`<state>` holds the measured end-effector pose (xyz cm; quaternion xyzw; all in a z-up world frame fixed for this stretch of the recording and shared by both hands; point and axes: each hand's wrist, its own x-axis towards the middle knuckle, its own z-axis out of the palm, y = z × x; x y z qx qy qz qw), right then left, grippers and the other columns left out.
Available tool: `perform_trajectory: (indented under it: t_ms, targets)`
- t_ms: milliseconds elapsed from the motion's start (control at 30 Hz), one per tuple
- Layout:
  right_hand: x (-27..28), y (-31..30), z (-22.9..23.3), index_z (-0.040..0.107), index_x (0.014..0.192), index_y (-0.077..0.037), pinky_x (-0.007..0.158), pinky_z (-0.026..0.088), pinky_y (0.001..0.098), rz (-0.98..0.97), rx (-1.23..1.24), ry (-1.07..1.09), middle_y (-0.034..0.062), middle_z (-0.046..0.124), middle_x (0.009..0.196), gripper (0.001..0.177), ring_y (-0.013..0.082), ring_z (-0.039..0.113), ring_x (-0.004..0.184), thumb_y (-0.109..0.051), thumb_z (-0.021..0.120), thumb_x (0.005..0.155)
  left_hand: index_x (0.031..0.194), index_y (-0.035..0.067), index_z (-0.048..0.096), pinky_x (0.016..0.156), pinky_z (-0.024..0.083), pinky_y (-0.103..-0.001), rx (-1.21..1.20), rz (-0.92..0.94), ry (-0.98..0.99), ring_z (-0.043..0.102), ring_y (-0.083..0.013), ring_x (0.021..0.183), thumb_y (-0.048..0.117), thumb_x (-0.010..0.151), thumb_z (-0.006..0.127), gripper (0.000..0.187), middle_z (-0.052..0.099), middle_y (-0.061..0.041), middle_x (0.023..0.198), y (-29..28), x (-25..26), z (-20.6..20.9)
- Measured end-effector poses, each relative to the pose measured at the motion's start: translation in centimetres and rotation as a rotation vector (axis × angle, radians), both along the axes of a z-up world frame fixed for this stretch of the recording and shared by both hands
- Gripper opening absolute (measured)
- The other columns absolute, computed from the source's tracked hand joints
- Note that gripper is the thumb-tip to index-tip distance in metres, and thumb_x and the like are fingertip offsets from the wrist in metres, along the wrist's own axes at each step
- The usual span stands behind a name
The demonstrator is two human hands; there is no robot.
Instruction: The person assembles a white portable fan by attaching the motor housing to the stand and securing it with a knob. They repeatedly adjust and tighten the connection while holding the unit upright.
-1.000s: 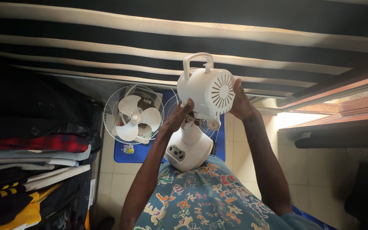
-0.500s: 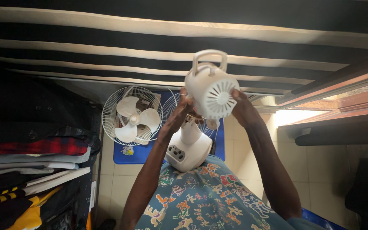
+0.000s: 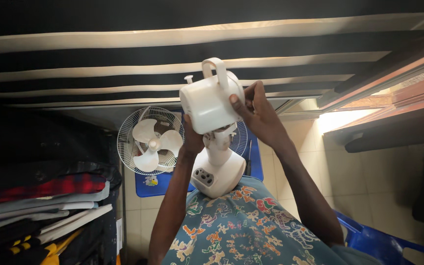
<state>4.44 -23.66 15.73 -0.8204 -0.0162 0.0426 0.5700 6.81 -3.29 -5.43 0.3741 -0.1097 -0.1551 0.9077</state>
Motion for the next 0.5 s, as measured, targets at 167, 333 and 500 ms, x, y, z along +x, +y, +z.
perform_trajectory:
  t_ms: [167,333,500]
  targets:
    - [0.2,-0.5,-1.0,0.047,0.106,-0.009,0.073,0.049,0.0269,0.081,0.25,-0.005,0.0027,0.053,0.091,0.036,0.0097,0.051,0.083,-0.042,0.061,0.104,0.154,-0.001,0.038,0.077,0.064,-0.049,-0.14,-0.105,0.095,0.073,-0.0349,0.1,0.081,0.093,0.019,0.104,0.067,-0.023,0.121,0.0,-0.1,6.1]
    - [-0.3,0.2,-1.2,0.049,0.107,-0.01,0.068,0.045,0.0245,0.024,0.334,0.046,0.001,0.053,0.086,0.03,0.0083,0.048,0.075,-0.038,0.06,0.103,0.152,0.002,0.04,0.058,0.06,-0.049,-0.154,-0.18,0.062,0.071,-0.0365,0.074,0.088,0.091,0.02,0.107,0.067,-0.026,0.108,-0.3,-0.4,7.6]
    - [-0.6,0.1,-0.9,0.05,0.108,-0.01,0.069,0.046,0.0243,0.01,0.328,0.057,0.002,0.054,0.086,0.032,0.0082,0.048,0.075,-0.04,0.061,0.103,0.154,0.003,0.039,0.059,0.061,-0.046,-0.146,-0.164,0.045,0.072,-0.0348,0.08,0.086,0.095,0.022,0.104,0.067,-0.025,0.113,-0.2,-0.4,7.7]
